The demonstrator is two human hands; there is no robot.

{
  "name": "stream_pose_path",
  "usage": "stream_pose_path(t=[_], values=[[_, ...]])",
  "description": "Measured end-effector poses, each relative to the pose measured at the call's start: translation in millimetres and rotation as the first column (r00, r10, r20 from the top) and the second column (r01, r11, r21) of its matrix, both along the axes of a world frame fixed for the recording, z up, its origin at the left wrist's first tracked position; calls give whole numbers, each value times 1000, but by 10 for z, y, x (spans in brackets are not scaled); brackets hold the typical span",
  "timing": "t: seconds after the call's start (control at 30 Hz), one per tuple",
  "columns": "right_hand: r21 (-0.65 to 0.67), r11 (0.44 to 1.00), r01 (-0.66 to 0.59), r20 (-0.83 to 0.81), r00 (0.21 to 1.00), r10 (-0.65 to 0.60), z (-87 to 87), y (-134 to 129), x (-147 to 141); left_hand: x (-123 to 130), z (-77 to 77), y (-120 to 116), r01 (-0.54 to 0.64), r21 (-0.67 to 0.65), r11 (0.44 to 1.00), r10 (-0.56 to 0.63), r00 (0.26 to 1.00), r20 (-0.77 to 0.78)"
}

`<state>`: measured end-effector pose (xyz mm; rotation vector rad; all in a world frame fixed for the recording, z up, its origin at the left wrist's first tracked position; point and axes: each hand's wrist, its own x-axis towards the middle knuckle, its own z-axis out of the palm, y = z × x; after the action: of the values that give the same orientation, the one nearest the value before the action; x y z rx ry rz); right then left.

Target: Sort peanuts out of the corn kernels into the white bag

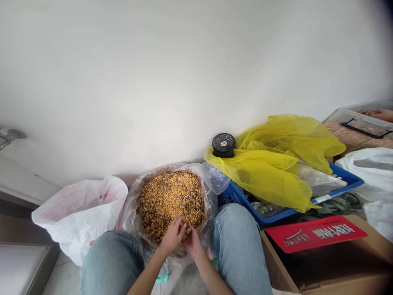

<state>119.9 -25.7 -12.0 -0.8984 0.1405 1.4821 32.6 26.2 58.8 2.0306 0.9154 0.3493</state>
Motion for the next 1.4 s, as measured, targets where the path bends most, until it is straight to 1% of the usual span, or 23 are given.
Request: stream_pose_path(t=[0.1,0.3,0.4,0.47,0.53,0.57,0.63,0.7,0.73,0.8,0.87,0.93,1.0,1.07,1.13,1.2,1.27,1.4], values=[[-23,1000,-5,-131,991,1,61,-3,15,-9,-24,47,-105,-99,990,110,992,55],[-6,1000,-2,-163,987,1,131,-5,31,26,-67,63,-233,-253,939,265,959,101],[-1,999,40,-204,978,-39,132,-19,35,15,-101,129,-304,-279,911,353,924,147],[5,997,72,-222,973,-70,134,-41,38,-43,-175,228,-373,-239,896,408,906,114],[19,996,84,-216,973,-78,139,-71,39,-147,-300,347,-466,-134,874,469,883,-13],[27,996,86,-212,974,-79,143,-87,40,-211,-378,401,-518,-61,853,511,853,-103],[36,995,92,-230,970,-81,151,-119,41,-344,-549,485,-613,77,786,610,748,-262],[33,994,105,-279,956,-91,158,-147,40,-457,-709,533,-682,154,715,689,650,-322],[31,993,112,-308,946,-98,160,-159,39,-498,-774,550,-705,166,690,714,623,-320],[30,992,125,-350,931,-107,163,-178,35,-551,-861,585,-725,161,670,734,616,-286],[31,991,129,-350,930,-110,160,-193,29,-576,-895,637,-727,143,672,736,631,-246],[27,993,113,-301,949,-99,150,-203,21,-594,-896,707,-741,126,660,747,628,-220],[19,996,87,-228,970,-80,129,-213,12,-616,-895,781,-768,106,631,768,600,-223],[12,997,75,-171,983,-72,100,-224,2,-642,-913,846,-786,93,611,778,573,-258],[-1,996,85,-151,985,-84,63,-236,-9,-660,-955,902,-782,93,616,764,564,-314],[-16,996,93,-159,983,-95,26,-246,-19,-664,-1011,957,-768,97,633,737,559,-380],[-22,996,86,-166,982,-88,-1,-253,-26,-653,-1066,1018,-764,96,638,719,545,-431],[-27,996,87,-204,975,-90,7,-243,-33,-616,-1130,1124,-788,93,609,718,498,-486]])
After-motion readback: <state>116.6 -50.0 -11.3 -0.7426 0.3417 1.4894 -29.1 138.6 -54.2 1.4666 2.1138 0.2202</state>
